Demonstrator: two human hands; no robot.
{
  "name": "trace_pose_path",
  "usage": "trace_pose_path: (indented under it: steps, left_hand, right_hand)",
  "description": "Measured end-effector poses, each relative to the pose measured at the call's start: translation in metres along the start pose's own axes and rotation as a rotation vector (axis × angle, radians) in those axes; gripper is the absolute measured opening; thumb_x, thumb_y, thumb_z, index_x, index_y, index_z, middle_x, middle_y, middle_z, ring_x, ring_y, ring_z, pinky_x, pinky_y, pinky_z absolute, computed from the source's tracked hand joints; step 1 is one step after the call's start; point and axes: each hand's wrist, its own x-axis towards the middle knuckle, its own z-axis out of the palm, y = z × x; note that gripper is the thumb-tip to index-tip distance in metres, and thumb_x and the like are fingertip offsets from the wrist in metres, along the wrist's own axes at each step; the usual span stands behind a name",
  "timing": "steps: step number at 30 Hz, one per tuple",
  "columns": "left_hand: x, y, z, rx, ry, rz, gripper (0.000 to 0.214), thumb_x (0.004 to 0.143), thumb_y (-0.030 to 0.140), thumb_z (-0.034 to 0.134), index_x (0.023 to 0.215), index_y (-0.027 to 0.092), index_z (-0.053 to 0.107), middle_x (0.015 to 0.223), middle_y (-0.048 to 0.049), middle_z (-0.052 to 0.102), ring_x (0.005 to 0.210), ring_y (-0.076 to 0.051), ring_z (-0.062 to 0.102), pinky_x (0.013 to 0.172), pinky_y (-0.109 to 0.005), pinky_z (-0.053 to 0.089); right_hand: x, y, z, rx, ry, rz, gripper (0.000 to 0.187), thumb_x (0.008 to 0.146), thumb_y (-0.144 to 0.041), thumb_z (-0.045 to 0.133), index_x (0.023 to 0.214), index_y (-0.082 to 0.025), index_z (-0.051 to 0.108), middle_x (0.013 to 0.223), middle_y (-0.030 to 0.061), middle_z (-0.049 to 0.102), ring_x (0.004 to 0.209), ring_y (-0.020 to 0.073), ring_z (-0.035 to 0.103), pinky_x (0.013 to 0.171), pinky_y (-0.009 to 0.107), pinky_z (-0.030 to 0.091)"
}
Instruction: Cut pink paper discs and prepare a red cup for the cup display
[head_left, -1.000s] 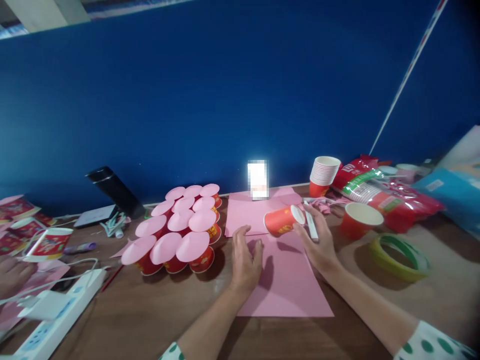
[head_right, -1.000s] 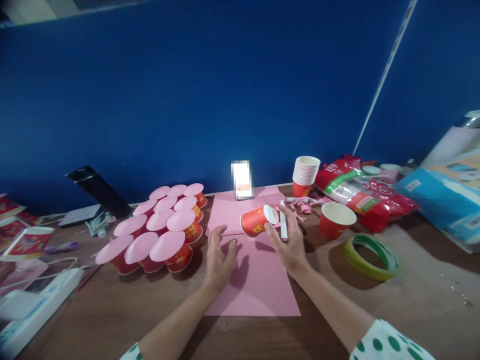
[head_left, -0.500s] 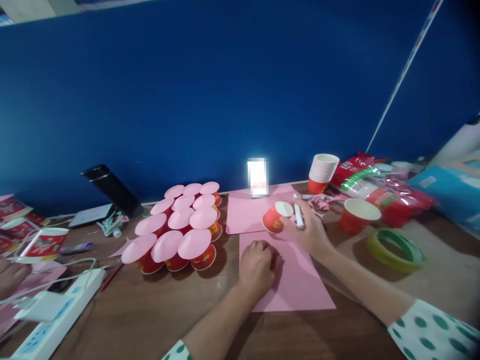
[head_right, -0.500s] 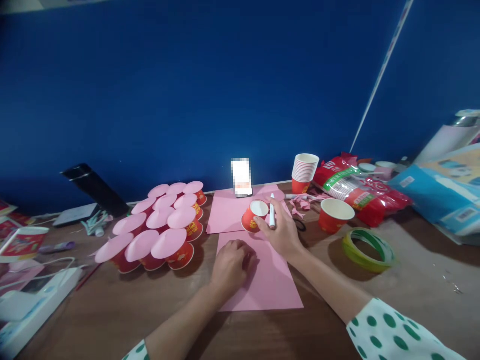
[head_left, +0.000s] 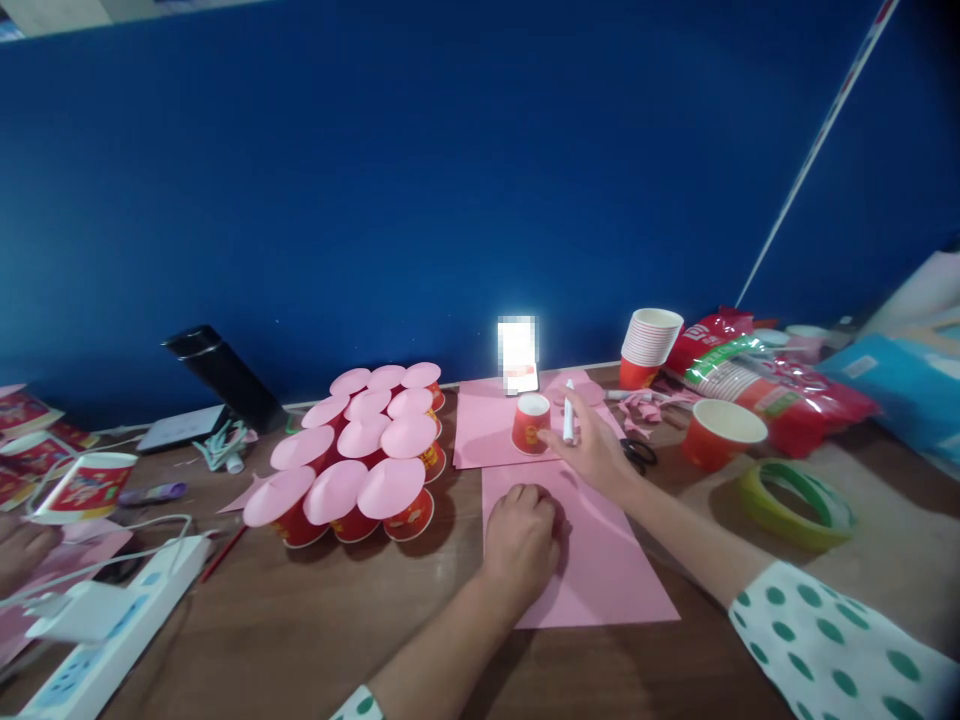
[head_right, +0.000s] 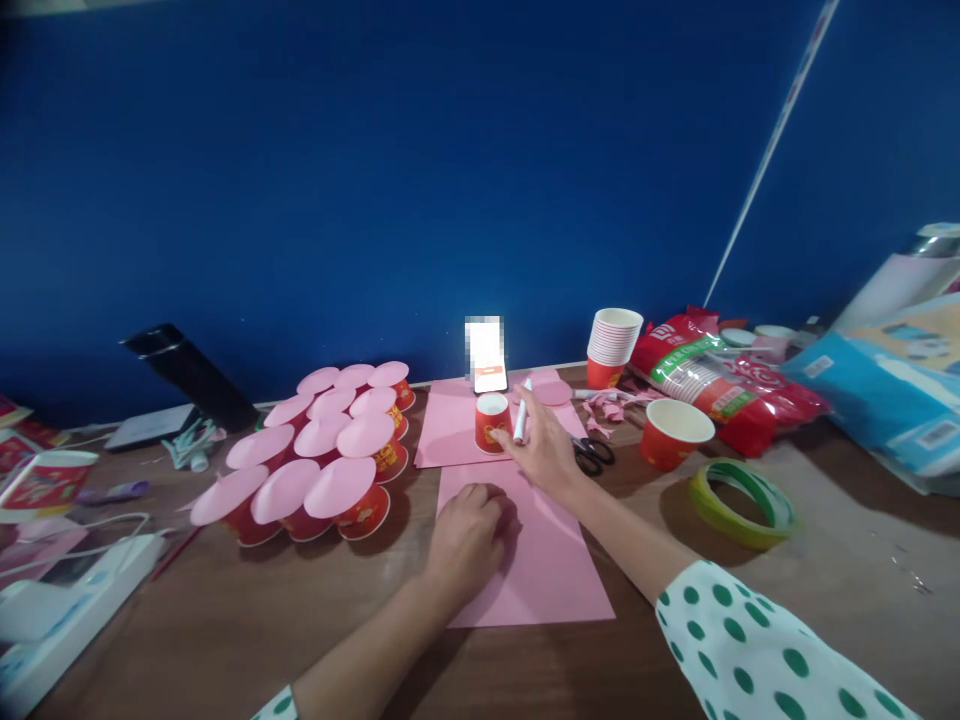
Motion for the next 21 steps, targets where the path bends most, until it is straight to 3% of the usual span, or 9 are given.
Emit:
trace_pose_path:
  steps: [6, 15, 21]
  left_hand:
    - [0.001, -0.001, -0.001, 0.0, 0.0, 0.01, 0.013, 0.085, 0.025, 0.057, 0.088, 0.021, 0.069, 0.102, -0.0069, 0.069, 0.095, -0.025, 0.061, 0.079, -0.039, 0.048]
    - [-0.001, 0.0, -0.003, 0.005, -0.004, 0.011, 0.015, 0.087, 0.028, 0.055, 0.088, 0.021, 0.068, 0.103, -0.0059, 0.069, 0.096, -0.024, 0.06, 0.081, -0.036, 0.048]
    - [-0.001, 0.001, -0.003, 0.039, -0.018, 0.011, 0.014, 0.087, 0.028, 0.055, 0.089, 0.021, 0.067, 0.103, -0.0056, 0.068, 0.096, -0.024, 0.06, 0.079, -0.037, 0.049]
  right_hand:
    - [-0.012, 0.001, -0.006, -0.003, 0.011, -0.024, 0.045, 0.089, -0.031, 0.055, 0.131, -0.017, 0.049, 0.119, 0.015, 0.067, 0.109, 0.0277, 0.066, 0.091, 0.043, 0.054]
    - [0.031, -0.004, 0.002, -0.076, -0.025, 0.005, 0.051, 0.085, -0.039, 0.06, 0.13, -0.015, 0.052, 0.118, 0.0161, 0.068, 0.103, 0.0309, 0.066, 0.088, 0.044, 0.053]
    - [0.032, -0.004, 0.014, -0.102, -0.09, 0.001, 0.059, 0.079, -0.039, 0.069, 0.13, -0.015, 0.053, 0.121, 0.0156, 0.067, 0.103, 0.0321, 0.066, 0.087, 0.046, 0.053]
